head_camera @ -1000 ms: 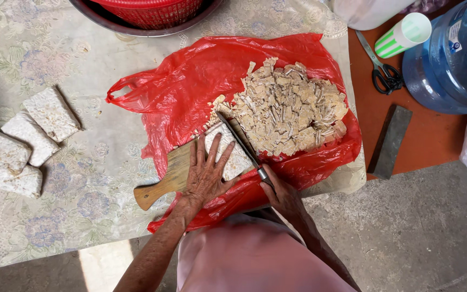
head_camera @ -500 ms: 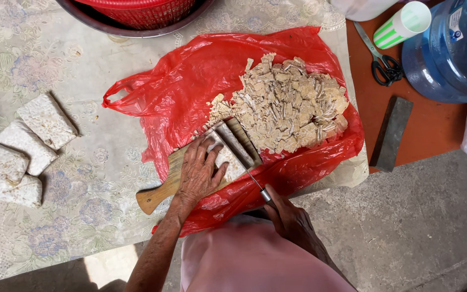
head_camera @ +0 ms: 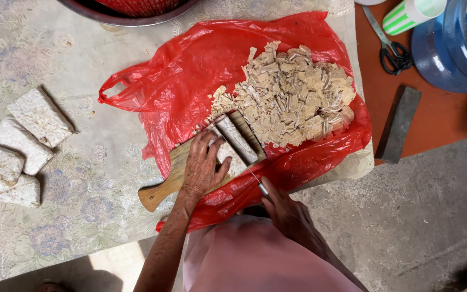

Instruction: The person slices rectangular blocks of a white food item into thin strips using a knife on a wooden cutting board. The sliced pieces are collected in a red plastic bag placed on the table.

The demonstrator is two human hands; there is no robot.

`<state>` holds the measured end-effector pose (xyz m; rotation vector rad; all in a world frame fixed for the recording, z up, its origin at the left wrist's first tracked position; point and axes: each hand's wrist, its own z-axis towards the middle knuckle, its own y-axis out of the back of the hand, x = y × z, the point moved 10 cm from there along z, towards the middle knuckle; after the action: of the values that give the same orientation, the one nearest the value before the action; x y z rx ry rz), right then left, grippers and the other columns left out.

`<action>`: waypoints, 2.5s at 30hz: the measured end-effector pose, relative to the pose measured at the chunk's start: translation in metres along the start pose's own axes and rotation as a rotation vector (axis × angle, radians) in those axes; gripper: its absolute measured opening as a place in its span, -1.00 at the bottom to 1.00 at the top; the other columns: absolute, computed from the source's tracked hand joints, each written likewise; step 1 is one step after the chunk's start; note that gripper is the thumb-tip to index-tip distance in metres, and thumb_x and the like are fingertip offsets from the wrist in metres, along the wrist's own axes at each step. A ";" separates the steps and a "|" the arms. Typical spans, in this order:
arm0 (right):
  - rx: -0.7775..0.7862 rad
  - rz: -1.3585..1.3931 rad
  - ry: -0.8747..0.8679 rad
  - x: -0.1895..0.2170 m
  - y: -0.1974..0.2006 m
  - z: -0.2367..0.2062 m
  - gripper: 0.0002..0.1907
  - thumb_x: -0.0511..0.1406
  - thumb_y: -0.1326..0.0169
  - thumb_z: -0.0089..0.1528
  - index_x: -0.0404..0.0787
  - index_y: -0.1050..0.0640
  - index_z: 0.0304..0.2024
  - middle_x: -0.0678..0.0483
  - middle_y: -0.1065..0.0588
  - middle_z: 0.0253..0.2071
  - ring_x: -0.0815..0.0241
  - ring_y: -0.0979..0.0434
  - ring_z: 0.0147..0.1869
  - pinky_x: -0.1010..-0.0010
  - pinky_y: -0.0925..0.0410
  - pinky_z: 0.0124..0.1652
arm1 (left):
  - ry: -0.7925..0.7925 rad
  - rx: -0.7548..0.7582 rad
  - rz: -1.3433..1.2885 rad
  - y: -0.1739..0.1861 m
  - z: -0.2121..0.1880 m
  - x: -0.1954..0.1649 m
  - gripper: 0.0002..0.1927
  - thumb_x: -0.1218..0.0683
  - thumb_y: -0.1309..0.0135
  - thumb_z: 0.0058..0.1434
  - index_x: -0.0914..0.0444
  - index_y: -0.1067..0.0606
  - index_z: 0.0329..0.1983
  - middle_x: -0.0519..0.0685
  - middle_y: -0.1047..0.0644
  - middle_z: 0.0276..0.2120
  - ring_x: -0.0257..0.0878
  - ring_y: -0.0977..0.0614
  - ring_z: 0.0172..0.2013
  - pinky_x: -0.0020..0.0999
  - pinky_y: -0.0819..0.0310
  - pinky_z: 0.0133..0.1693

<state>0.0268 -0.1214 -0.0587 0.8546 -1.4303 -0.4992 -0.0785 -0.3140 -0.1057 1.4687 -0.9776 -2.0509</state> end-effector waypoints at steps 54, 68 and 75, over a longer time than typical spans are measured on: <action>0.269 -0.169 -0.049 -0.066 0.029 -0.021 -0.45 -0.06 -0.05 0.28 0.22 -0.38 0.34 0.10 -0.59 -0.28 0.19 -0.57 -0.52 0.30 -0.55 -0.35 | -0.006 0.023 0.306 0.021 0.048 -0.013 -0.67 -0.08 0.05 0.43 0.21 -0.59 -0.04 0.06 -0.57 -0.06 0.04 -0.52 0.01 0.02 -0.31 -0.02; 0.342 -0.289 -0.111 -0.061 0.070 -0.027 -0.42 -0.08 -0.13 0.21 0.30 -0.41 0.31 0.12 -0.60 -0.33 0.14 -0.65 -0.37 0.25 -0.55 -0.26 | 0.045 0.336 0.209 -0.001 0.031 0.003 -0.13 -0.35 0.06 0.37 0.23 -0.05 0.54 0.35 -0.23 0.32 0.30 -0.28 0.29 0.34 -0.18 0.24; 0.259 -0.267 -0.167 -0.061 0.094 -0.039 -0.45 -0.08 -0.14 0.21 0.26 -0.45 0.28 0.09 -0.63 -0.28 0.11 -0.66 -0.31 0.24 -0.54 -0.23 | -0.182 0.382 0.388 -0.001 0.017 -0.008 -0.01 -0.36 -0.07 0.20 0.15 -0.03 0.56 0.15 -0.19 0.41 0.07 -0.31 0.25 0.04 -0.21 0.22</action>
<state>0.0405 -0.0088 -0.0240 1.2463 -1.5640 -0.6054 -0.0912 -0.3030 -0.0983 1.1492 -1.6582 -1.7986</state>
